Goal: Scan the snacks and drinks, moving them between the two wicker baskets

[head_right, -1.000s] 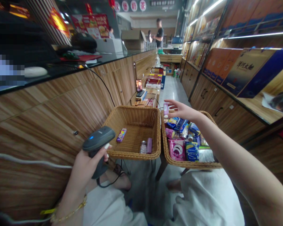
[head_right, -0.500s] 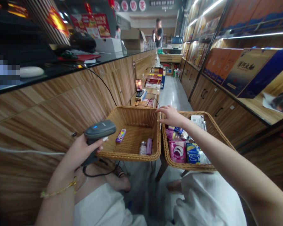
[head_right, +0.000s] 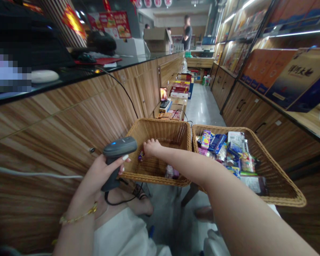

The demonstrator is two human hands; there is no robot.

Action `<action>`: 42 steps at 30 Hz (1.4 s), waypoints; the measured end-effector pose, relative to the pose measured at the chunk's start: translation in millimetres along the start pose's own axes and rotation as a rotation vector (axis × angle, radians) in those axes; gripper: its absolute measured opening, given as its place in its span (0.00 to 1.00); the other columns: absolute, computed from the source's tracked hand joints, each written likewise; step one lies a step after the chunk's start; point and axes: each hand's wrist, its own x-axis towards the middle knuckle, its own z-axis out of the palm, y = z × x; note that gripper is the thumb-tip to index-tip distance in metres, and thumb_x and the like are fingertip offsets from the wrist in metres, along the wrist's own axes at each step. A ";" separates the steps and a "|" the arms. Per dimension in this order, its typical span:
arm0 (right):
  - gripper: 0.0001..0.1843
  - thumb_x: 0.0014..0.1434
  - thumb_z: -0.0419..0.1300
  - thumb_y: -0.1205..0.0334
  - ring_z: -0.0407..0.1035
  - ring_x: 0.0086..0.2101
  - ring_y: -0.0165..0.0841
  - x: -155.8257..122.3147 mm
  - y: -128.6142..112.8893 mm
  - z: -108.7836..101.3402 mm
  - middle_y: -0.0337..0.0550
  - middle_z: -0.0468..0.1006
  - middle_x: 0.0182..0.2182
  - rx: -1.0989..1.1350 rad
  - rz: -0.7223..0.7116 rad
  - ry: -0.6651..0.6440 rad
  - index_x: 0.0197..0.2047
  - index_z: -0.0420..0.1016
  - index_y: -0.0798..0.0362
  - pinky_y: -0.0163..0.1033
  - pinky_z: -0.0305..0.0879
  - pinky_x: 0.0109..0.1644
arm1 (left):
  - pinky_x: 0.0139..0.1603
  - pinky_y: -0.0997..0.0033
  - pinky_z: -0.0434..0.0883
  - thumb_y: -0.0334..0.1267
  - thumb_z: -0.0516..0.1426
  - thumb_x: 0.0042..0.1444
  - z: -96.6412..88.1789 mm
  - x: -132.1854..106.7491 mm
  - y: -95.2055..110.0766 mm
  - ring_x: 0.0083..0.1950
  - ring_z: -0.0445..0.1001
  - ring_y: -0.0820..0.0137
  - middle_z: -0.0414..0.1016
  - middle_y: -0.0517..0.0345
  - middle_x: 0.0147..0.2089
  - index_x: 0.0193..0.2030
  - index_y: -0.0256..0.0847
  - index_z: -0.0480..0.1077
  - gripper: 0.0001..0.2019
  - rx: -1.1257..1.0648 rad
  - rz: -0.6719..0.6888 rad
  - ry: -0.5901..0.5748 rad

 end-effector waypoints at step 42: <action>0.37 0.65 0.48 0.28 0.81 0.42 0.39 -101.0 94.7 -40.8 0.50 0.86 0.40 1.692 -0.165 -0.057 0.54 0.73 0.53 0.45 0.71 0.60 | 0.22 0.73 0.69 0.50 0.69 0.49 27.8 -4.6 7.4 0.22 0.71 0.71 0.77 0.58 0.25 0.34 0.37 0.75 0.18 -0.068 -0.035 -0.067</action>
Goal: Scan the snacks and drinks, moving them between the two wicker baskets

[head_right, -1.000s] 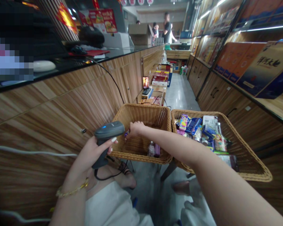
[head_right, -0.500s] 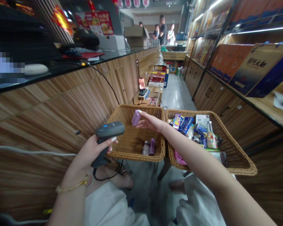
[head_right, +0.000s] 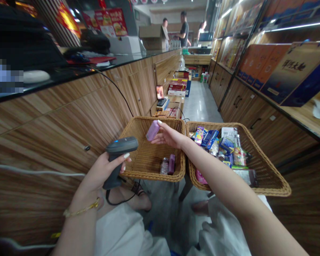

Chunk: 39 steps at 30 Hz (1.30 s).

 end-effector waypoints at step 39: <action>0.41 0.53 0.72 0.43 0.58 0.69 0.54 -182.9 -64.9 -104.1 0.42 0.68 0.69 -1.031 -0.265 0.528 0.69 0.67 0.32 0.65 0.49 0.76 | 0.24 0.70 0.71 0.54 0.70 0.45 2.4 2.6 3.1 0.23 0.71 0.70 0.81 0.54 0.30 0.36 0.37 0.75 0.22 -0.008 -0.001 0.038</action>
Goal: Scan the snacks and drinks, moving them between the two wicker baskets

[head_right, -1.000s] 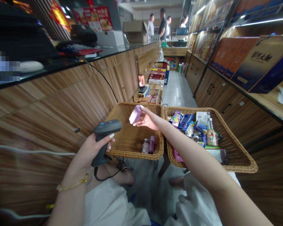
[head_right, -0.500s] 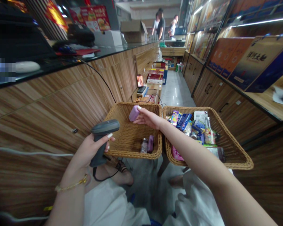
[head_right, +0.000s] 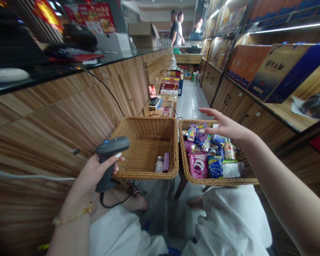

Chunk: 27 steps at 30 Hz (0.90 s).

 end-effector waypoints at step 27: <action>0.19 0.48 0.74 0.70 0.80 0.48 0.39 117.9 -47.6 254.0 0.38 0.87 0.46 -0.769 -0.436 -1.045 0.42 0.87 0.39 0.39 0.69 0.46 | 0.27 0.70 0.71 0.53 0.66 0.49 -7.9 1.3 -11.6 0.23 0.73 0.68 0.75 0.60 0.21 0.33 0.37 0.76 0.18 0.149 -0.039 0.005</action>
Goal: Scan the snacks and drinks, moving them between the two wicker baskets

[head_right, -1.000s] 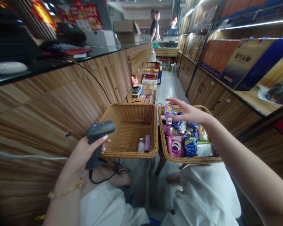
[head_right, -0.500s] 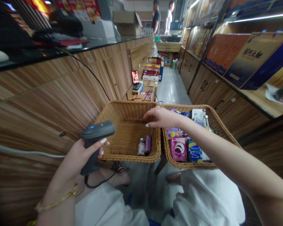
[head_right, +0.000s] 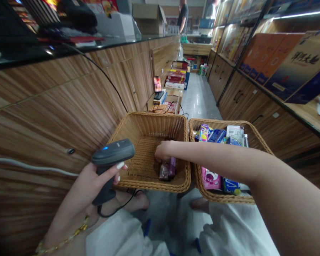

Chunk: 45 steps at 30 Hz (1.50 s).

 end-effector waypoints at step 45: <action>0.16 0.62 0.65 0.64 0.73 0.33 0.31 -77.6 -4.9 0.6 0.37 0.81 0.35 0.697 0.164 1.049 0.54 0.78 0.51 0.35 0.68 0.43 | 0.26 0.71 0.70 0.53 0.67 0.50 5.0 -3.9 6.3 0.23 0.72 0.69 0.74 0.60 0.21 0.35 0.35 0.76 0.19 -0.056 0.030 -0.039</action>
